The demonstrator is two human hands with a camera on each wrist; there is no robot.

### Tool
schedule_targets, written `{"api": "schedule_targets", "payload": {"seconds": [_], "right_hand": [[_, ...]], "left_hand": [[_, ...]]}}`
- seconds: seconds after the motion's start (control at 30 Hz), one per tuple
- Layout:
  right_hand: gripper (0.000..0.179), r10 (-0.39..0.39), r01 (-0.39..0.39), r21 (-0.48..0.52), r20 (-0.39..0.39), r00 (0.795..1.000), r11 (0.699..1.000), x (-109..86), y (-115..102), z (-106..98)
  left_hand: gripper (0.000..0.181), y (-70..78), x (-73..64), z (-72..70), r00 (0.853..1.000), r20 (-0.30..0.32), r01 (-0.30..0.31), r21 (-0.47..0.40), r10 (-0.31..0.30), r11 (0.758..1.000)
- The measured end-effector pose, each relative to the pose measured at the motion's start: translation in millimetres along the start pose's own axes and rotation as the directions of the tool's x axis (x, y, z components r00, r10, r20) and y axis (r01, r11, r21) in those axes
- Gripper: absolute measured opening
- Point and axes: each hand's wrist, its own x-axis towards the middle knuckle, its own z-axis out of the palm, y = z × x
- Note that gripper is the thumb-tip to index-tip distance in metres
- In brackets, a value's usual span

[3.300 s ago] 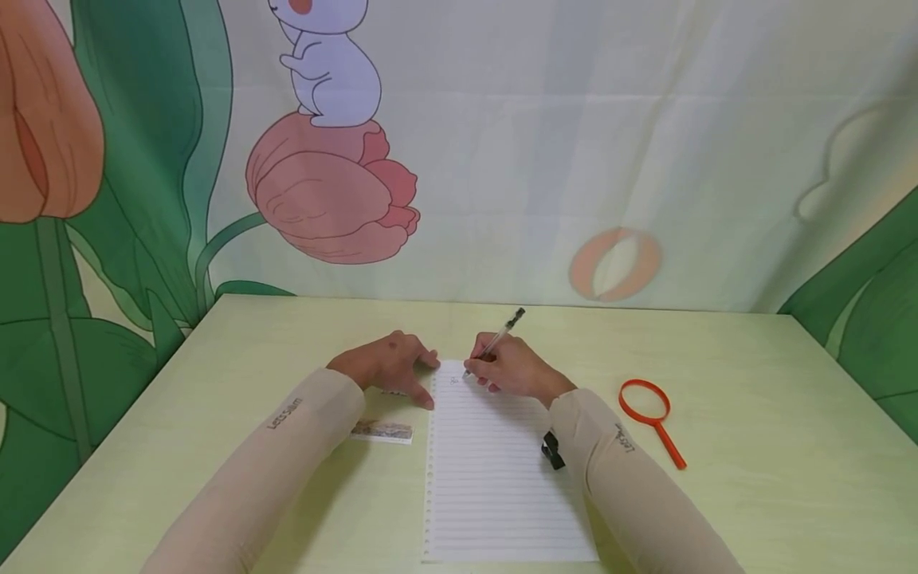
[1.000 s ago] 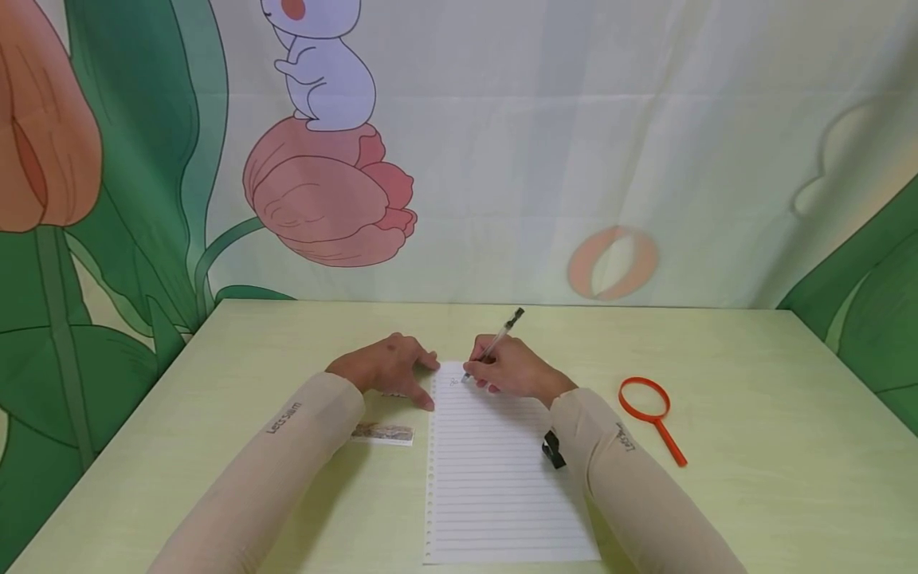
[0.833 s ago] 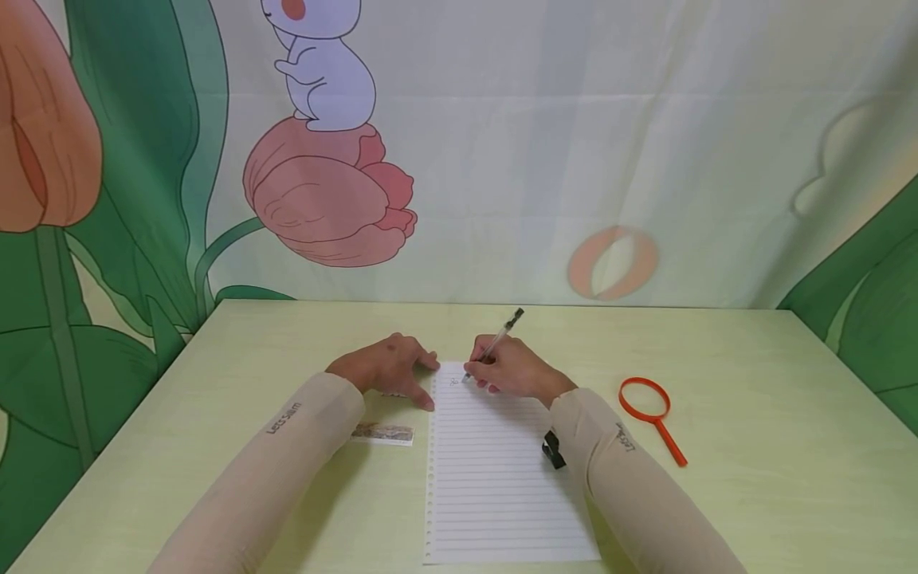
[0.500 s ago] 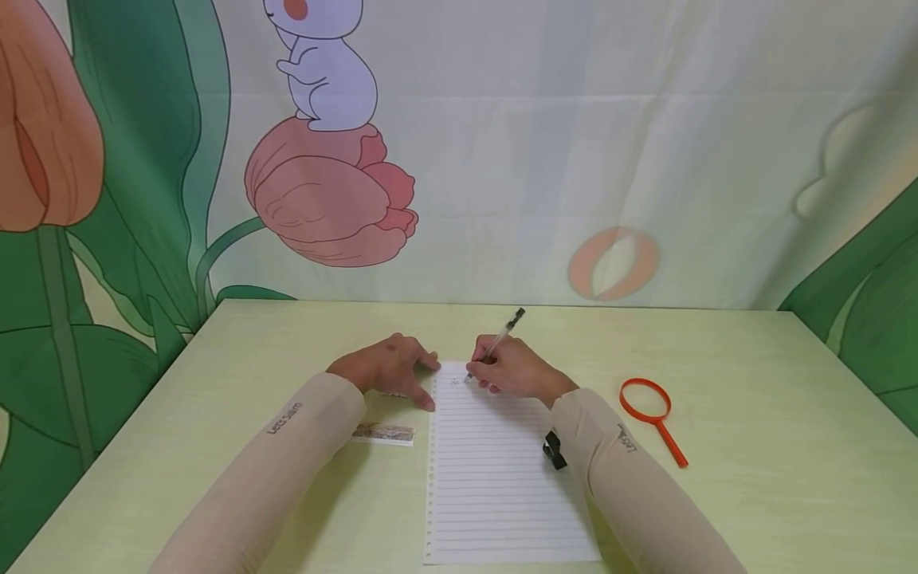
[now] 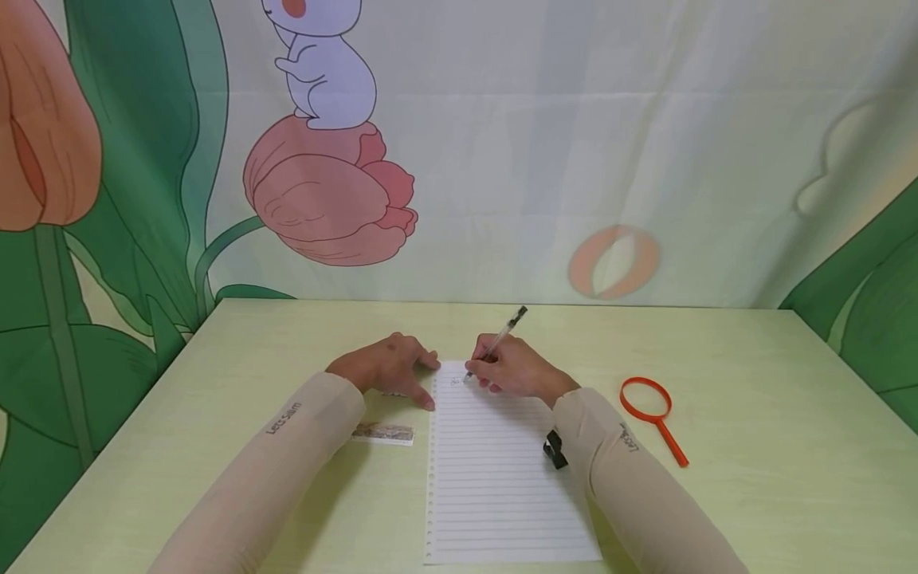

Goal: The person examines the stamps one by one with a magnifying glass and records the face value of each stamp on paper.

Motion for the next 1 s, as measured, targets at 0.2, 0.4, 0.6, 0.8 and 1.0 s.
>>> {"api": "schedule_targets", "payload": {"seconds": [0.2, 0.4, 0.6, 0.8, 1.0], "right_hand": [[0.010, 0.007, -0.007, -0.002, -0.003, 1.000, 1.000, -0.6, -1.1, 0.5], [0.009, -0.004, 0.004, 0.000, 0.010, 1.000, 1.000, -1.1, -0.1, 1.2], [0.010, 0.008, -0.008, 0.023, -0.007, 1.000, 1.000, -0.8, -1.6, -0.7], [0.011, 0.051, -0.048, 0.093, -0.028, 0.998, 0.994, -0.4, -2.3, -1.5], [0.010, 0.108, -0.103, 0.201, -0.010, 0.994, 0.974, -2.3, -4.2, -5.4]], "left_hand": [[0.072, -0.2, 0.8, -0.1, 1.000, 0.000, -0.007, -0.006, 0.007, 1.000], [0.072, 0.9, -0.4, -0.5, 1.000, -0.001, -0.008, 0.003, 0.008, 1.000], [0.071, 1.8, -0.8, -2.6, 1.000, -0.005, -0.004, 0.007, 0.004, 1.000], [0.071, -0.6, -0.6, -3.1, 1.000, -0.002, -0.015, -0.020, 0.015, 1.000], [0.075, -3.1, -1.3, -0.4, 0.999, -0.008, -0.041, -0.017, 0.041, 0.999]]}}
